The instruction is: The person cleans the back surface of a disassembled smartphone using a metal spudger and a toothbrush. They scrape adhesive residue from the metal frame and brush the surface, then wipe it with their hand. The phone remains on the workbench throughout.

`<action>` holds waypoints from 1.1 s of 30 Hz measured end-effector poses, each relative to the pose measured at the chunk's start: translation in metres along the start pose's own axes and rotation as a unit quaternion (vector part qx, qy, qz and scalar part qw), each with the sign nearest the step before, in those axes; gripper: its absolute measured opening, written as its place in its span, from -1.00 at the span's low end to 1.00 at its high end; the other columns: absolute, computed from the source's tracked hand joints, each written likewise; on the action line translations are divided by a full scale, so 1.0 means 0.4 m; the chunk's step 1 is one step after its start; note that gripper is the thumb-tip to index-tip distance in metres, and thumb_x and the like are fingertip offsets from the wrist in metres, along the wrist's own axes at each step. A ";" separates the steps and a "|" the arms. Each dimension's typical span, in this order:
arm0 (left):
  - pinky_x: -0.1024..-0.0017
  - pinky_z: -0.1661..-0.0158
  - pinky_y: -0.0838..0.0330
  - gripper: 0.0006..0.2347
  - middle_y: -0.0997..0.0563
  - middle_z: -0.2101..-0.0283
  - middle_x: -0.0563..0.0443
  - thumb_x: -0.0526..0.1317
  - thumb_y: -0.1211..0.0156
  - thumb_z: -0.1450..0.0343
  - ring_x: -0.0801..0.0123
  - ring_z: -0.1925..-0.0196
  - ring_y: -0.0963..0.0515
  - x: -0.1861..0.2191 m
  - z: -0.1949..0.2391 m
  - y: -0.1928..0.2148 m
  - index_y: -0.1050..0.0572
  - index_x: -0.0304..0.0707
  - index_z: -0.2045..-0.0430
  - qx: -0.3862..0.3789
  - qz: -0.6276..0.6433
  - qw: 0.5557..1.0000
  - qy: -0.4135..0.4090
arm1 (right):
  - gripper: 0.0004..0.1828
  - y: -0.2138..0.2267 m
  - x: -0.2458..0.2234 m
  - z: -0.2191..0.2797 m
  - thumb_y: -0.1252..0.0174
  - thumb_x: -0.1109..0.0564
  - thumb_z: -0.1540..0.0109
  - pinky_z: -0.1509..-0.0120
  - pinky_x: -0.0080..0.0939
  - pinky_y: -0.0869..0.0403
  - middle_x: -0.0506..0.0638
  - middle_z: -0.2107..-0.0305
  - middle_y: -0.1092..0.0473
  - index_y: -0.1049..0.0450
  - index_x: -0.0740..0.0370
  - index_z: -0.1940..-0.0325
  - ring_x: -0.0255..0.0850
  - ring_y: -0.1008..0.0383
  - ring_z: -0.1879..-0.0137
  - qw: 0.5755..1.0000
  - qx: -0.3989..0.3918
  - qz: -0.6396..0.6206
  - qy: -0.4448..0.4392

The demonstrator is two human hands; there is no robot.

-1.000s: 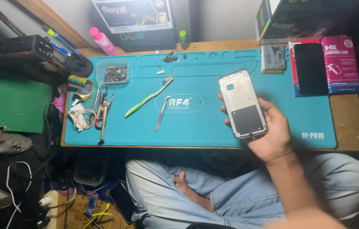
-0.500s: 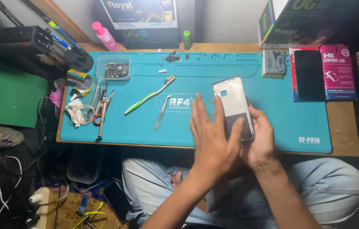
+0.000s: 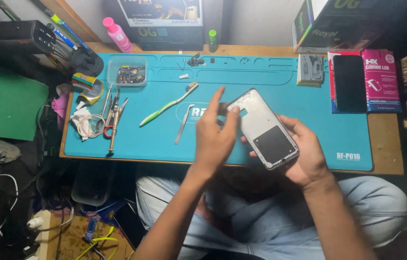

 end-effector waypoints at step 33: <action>0.36 0.28 -0.77 -0.60 -0.70 0.31 -0.24 -0.29 -0.52 -0.37 0.23 0.34 -0.76 -0.036 -0.021 0.077 -0.56 -0.58 -0.02 -0.012 0.357 0.905 0.231 | -0.39 -0.018 0.033 -0.050 0.08 0.01 -0.33 -0.48 0.57 -0.39 0.31 -0.27 -0.46 -0.40 0.18 -0.47 0.35 -0.48 -0.36 0.997 -0.022 -0.067 -0.042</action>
Point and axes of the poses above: each hand's wrist, its own z-axis away from the middle knuckle, its own y-axis out of the back of the hand, x = y × z, the point moved 1 cm from there along -z, towards the middle knuckle
